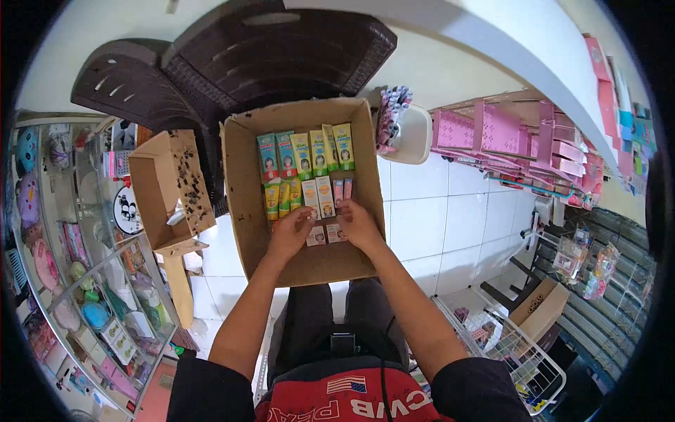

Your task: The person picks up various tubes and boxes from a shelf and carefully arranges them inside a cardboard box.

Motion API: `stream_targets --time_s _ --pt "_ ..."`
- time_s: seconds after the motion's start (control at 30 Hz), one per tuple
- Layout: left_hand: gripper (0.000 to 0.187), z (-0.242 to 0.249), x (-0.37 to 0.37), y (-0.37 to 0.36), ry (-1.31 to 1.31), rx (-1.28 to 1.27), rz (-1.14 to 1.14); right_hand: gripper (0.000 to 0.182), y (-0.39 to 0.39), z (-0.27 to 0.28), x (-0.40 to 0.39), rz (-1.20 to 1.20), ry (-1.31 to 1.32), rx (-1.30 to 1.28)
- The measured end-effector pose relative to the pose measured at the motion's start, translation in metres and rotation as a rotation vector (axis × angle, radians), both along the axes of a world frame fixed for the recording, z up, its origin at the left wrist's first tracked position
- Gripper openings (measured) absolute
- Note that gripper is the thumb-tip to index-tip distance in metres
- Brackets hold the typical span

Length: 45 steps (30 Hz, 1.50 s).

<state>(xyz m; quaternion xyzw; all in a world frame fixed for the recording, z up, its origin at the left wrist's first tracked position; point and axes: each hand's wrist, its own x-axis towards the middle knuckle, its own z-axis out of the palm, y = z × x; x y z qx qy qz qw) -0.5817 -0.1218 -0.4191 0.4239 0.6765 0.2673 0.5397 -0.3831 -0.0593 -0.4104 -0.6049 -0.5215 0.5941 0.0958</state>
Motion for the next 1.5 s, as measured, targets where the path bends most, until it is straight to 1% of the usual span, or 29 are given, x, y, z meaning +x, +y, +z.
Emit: stream_targets --time_s 0.07,0.17,0.23,0.33,0.4,0.43,0.47,0.5,0.53,0.57,0.6,0.67,0.8,0.87,0.93,1.0,1.07,1.2,1.27,1.3,1.37,1.47,1.5 --pt "0.033 0.018 -0.002 -0.001 -0.028 0.021 0.028 0.032 0.004 0.032 0.002 -0.009 0.040 0.053" --pt "0.034 0.056 -0.001 -0.001 -0.081 0.049 0.068 0.034 0.006 0.069 0.006 0.008 0.003 0.090" --pt "0.033 0.089 0.002 0.000 -0.096 0.076 0.080 0.032 0.002 0.092 0.009 -0.044 0.165 0.129" --pt "0.034 0.133 0.008 0.001 -0.057 0.118 0.029 0.030 -0.002 0.130 0.015 -0.079 0.257 0.154" --pt "0.034 0.155 0.012 -0.003 -0.114 0.210 0.058 0.030 -0.006 0.156 0.021 -0.088 0.256 0.193" --pt "0.033 0.166 0.015 -0.005 -0.133 0.200 0.087 0.029 -0.008 0.168 0.024 -0.094 0.332 0.238" --pt "0.033 0.177 0.018 -0.005 -0.132 0.243 0.073 0.029 -0.007 0.179 0.028 -0.097 0.407 0.283" --pt "0.034 0.191 0.021 -0.005 -0.170 0.242 0.099 0.028 -0.008 0.210 0.028 -0.121 0.423 0.299" --pt "0.035 0.209 0.024 -0.002 -0.211 0.238 0.123 0.028 -0.006 0.226 0.032 -0.124 0.427 0.339" --pt "0.034 0.227 0.028 0.000 -0.271 0.293 0.128 0.028 -0.006 0.239 0.038 -0.138 0.399 0.386" --pt "0.034 0.238 0.031 0.002 -0.270 0.315 0.111 0.029 -0.008 0.250 0.043 -0.158 0.371 0.424" --pt "0.033 0.257 0.036 0.011 -0.183 0.373 0.070 0.029 -0.006 0.262 0.056 -0.183 0.361 0.481" --pt "0.032 0.282 0.053 0.032 -0.190 0.509 0.012 0.026 -0.005 0.293 0.085 -0.261 0.365 0.590" --pt "0.031 0.295 0.065 0.045 -0.240 0.531 -0.002 0.027 -0.001 0.307 0.102 -0.286 0.406 0.616" --pt "0.030 0.309 0.079 0.060 -0.254 0.590 -0.031 0.027 0.004 0.328 0.118 -0.297 0.376 0.654" --pt "0.030 0.320 0.096 0.077 -0.248 0.631 -0.057 0.028 0.016 0.344 0.138 -0.304 0.345 0.693" --pt "0.029 0.331 0.115 0.098 -0.244 0.672 -0.076 0.029 0.031 0.353 0.158 -0.264 0.256 0.759" --pt "0.029 0.352 0.152 0.142 -0.244 0.725 -0.111 0.030 0.070 0.373 0.194 -0.241 0.239 0.865" --pt "0.032 0.372 0.170 0.166 -0.001 0.913 -0.182 0.032 0.088 0.393 0.210 -0.213 0.145 0.896" --pt "0.032 0.380 0.178 0.180 0.003 0.924 -0.181 0.032 0.098 0.402 0.217 -0.211 0.150 0.906" --pt "0.031 0.396 0.195 0.210 0.133 1.054 -0.217 0.031 0.121 0.418 0.231 -0.119 0.014 1.010" --pt "0.029 0.414 0.220 0.254 0.218 1.121 -0.243 0.030 0.159 0.425 0.247 -0.071 -0.022 1.104" --pt "0.029 0.415 0.228 0.270 0.226 1.128 -0.243 0.030 0.174 0.423 0.252 -0.032 -0.036 1.202"
